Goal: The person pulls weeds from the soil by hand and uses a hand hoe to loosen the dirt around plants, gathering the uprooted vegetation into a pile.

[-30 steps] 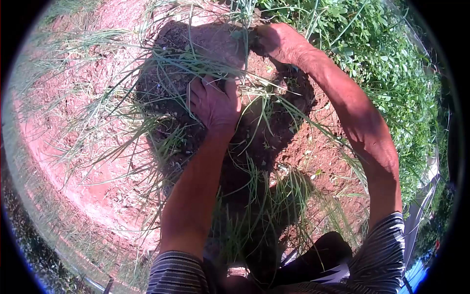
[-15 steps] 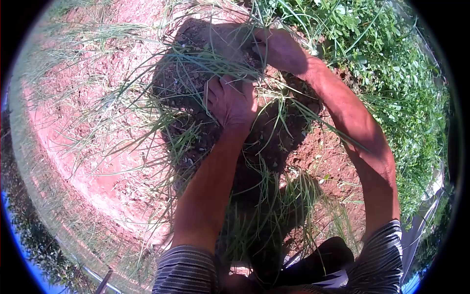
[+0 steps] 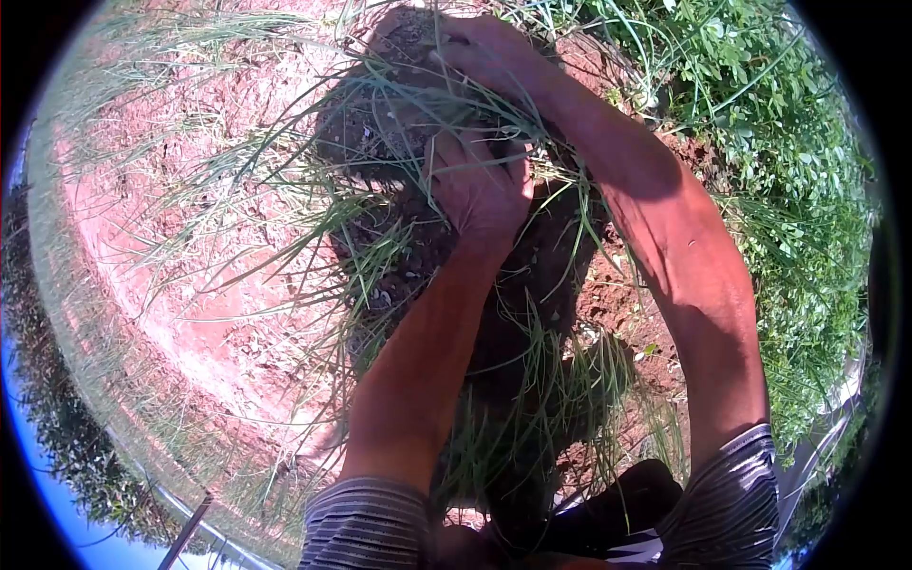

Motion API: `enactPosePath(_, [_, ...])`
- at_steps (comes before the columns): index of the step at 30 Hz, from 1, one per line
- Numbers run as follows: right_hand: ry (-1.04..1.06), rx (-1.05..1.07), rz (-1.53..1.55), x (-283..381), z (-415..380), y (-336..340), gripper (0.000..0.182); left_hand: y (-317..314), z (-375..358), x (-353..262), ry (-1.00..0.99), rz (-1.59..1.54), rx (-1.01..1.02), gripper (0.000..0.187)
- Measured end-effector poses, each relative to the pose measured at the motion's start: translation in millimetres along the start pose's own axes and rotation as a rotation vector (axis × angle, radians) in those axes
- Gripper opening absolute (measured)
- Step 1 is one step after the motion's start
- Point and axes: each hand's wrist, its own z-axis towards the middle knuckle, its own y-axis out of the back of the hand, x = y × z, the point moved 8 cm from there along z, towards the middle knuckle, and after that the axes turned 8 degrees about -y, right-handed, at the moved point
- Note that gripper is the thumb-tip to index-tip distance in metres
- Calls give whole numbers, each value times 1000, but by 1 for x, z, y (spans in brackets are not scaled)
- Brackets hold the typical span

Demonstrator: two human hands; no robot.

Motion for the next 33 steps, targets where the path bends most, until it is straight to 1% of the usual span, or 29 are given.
enactPosePath(1, [-225, 36, 182, -17, -2, 7, 28, 2, -2, 0, 17, 11, -18, 50])
enactPosePath(4, [-132, 61, -120, -54, -8, 19, 27, 4, -1, -1, 0, -2, -70, 51])
enactPosePath(6, [9, 136, -84, -43, -27, 12, 28, 3, -2, 1, -8, -3, -92, 51])
enactPosePath(7, [76, 174, -66, -36, -40, 7, 28, -1, -4, 3, 12, 6, -64, 50])
enactPosePath(10, [-112, 350, -230, -21, -59, -5, 26, -10, -7, 7, 44, 14, -1, 49])
enactPosePath(12, [156, 152, -224, -11, -68, -8, 21, -8, -7, 5, 20, -26, -13, 49])
enactPosePath(14, [257, 23, -209, -3, -73, -10, 20, -3, -6, 6, -15, -84, -47, 49])
enactPosePath(15, [202, 78, -165, 7, -77, -10, 19, -3, -4, 5, -33, -115, -58, 49])
enactPosePath(18, [132, 70, -169, 9, -77, -16, 22, -3, -2, -3, -95, -226, -82, 49])
enactPosePath(21, [150, 37, -317, 6, -70, -22, 22, 2, -2, -2, -132, -307, -108, 50])
enactPosePath(23, [60, 124, -117, -9, -69, -15, 21, 2, -2, -2, -126, -300, -116, 50])
enactPosePath(24, [18, 167, -14, -15, -68, -11, 21, 2, -3, 1, -101, -246, -112, 50])
enactPosePath(26, [-244, 86, 204, -36, -65, 13, 21, -3, -2, 6, -26, -67, -87, 49])
enactPosePath(27, [-152, 51, 172, -39, -62, 13, 21, -7, -5, 6, 6, 15, -66, 49])
enactPosePath(28, [-61, 12, 138, -42, -59, 13, 21, -7, -6, 4, 5, 0, -82, 48])
enactPosePath(30, [138, -2, -227, -21, -49, 4, 24, -2, -5, 4, 5, -28, -124, 45])
enactPosePath(31, [271, 51, -167, -18, -47, -9, 24, -2, -2, 2, -38, -93, -154, 42])
enactPosePath(33, [267, 83, -248, -17, -45, -18, 24, -4, -3, 5, 6, -124, -70, 42])
